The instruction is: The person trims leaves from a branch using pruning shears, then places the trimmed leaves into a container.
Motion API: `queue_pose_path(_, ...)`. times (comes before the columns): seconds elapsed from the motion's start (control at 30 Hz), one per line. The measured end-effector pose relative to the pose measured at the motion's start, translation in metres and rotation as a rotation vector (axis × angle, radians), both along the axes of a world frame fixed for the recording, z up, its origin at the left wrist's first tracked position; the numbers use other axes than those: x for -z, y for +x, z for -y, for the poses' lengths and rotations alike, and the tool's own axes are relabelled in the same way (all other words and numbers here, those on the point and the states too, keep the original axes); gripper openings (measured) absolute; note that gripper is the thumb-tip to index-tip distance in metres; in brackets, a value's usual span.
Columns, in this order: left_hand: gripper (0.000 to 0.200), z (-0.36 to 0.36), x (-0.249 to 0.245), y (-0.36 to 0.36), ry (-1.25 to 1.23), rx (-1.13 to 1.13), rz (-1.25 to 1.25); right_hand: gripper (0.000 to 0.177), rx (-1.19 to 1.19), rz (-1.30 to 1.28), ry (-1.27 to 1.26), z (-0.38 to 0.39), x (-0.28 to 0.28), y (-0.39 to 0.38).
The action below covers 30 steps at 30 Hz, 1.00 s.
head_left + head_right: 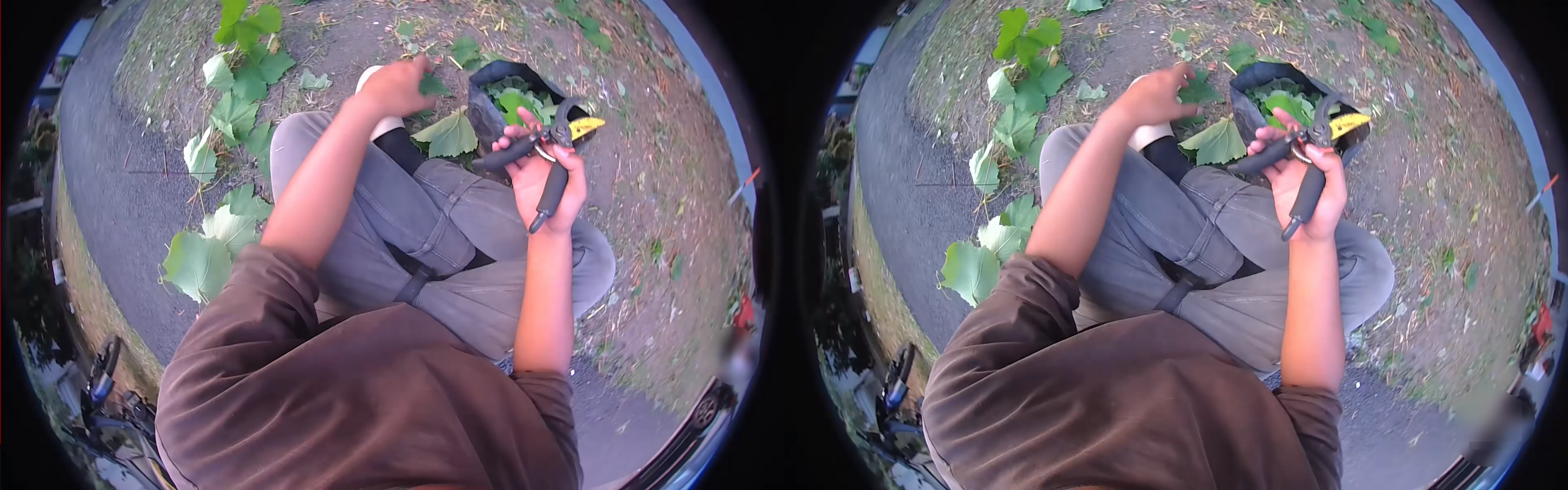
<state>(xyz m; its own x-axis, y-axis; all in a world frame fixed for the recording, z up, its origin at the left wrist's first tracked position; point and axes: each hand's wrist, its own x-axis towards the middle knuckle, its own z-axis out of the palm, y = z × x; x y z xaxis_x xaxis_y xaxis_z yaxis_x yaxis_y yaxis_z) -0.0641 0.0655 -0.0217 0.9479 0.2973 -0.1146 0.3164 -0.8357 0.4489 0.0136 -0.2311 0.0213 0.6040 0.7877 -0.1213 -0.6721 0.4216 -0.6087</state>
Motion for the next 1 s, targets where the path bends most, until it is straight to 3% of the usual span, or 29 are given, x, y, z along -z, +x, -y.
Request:
queue_pose_path(0.03, 0.071, 0.013, 0.01, 0.004, -0.004, 0.018, -0.007, 0.075, -0.014, 0.015, -0.005, 0.0, -0.001, 0.0)
queue_pose_path(0.1, 0.099, 0.046, 0.03, 0.011, 0.079, 0.068, -0.153, 0.074, 0.001, 0.006, -0.016, -0.001, -0.002, -0.002)
queue_pose_path(0.2, 0.113, 0.083, 0.044, 0.012, 0.164, 0.145, -0.403, 0.077, -0.033, 0.047, -0.006, -0.001, -0.003, -0.003)
queue_pose_path(0.3, 0.114, 0.077, 0.051, 0.019, 0.228, 0.14, -0.452, 0.071, -0.017, 0.027, 0.01, 0.001, 0.0, -0.003)
queue_pose_path(0.33, 0.09, 0.072, 0.06, 0.018, 0.242, 0.143, -0.376, 0.07, -0.012, 0.031, 0.007, 0.001, 0.0, -0.004)
queue_pose_path(0.37, 0.09, 0.065, 0.065, 0.022, 0.245, 0.154, -0.37, 0.07, 0.0, 0.036, 0.008, 0.001, -0.001, -0.004)
queue_pose_path(0.43, 0.053, 0.048, 0.074, 0.028, 0.177, 0.093, -0.34, 0.069, -0.003, 0.037, -0.006, 0.001, -0.001, -0.004)
queue_pose_path(0.47, 0.032, 0.041, 0.077, 0.025, 0.168, 0.045, -0.17, 0.068, -0.003, 0.039, -0.009, 0.001, -0.001, -0.004)
queue_pose_path(0.5, 0.032, 0.032, 0.079, 0.025, 0.169, 0.053, -0.166, 0.068, 0.005, 0.043, -0.008, 0.001, -0.002, -0.004)
queue_pose_path(0.6, 0.04, 0.008, 0.051, 0.026, -0.008, -0.07, 0.004, 0.066, -0.027, 0.114, -0.057, 0.002, -0.004, -0.003)
queue_pose_path(0.67, 0.046, -0.007, 0.025, 0.021, -0.37, -0.211, 0.165, 0.067, -0.024, 0.203, -0.105, 0.001, -0.006, -0.008)
queue_pose_path(0.7, 0.046, -0.007, 0.003, 0.017, -0.365, -0.194, 0.171, 0.068, -0.029, 0.284, -0.159, 0.0, -0.007, -0.011)
queue_pose_path(0.77, 0.054, 0.005, -0.044, -0.002, -1.005, -0.279, 0.123, 0.072, -0.046, 0.335, -0.169, 0.0, -0.011, -0.014)
queue_pose_path(0.8, 0.054, 0.012, -0.054, -0.006, -1.002, -0.266, 0.122, 0.074, -0.083, 0.426, -0.178, 0.0, -0.013, -0.017)
queue_pose_path(0.87, 0.056, 0.018, -0.067, -0.011, -1.121, -0.118, 0.03, 0.08, -0.139, 0.509, -0.142, -0.003, -0.01, -0.019)
queue_pose_path(0.9, 0.07, 0.008, -0.055, -0.008, -1.021, 0.168, 0.036, 0.08, -0.129, 0.514, -0.143, -0.004, -0.01, -0.02)
queue_pose_path(1.0, 0.106, 0.029, -0.067, -0.011, -1.173, 0.365, 0.029, 0.085, -0.154, 0.628, -0.268, -0.002, -0.011, -0.025)
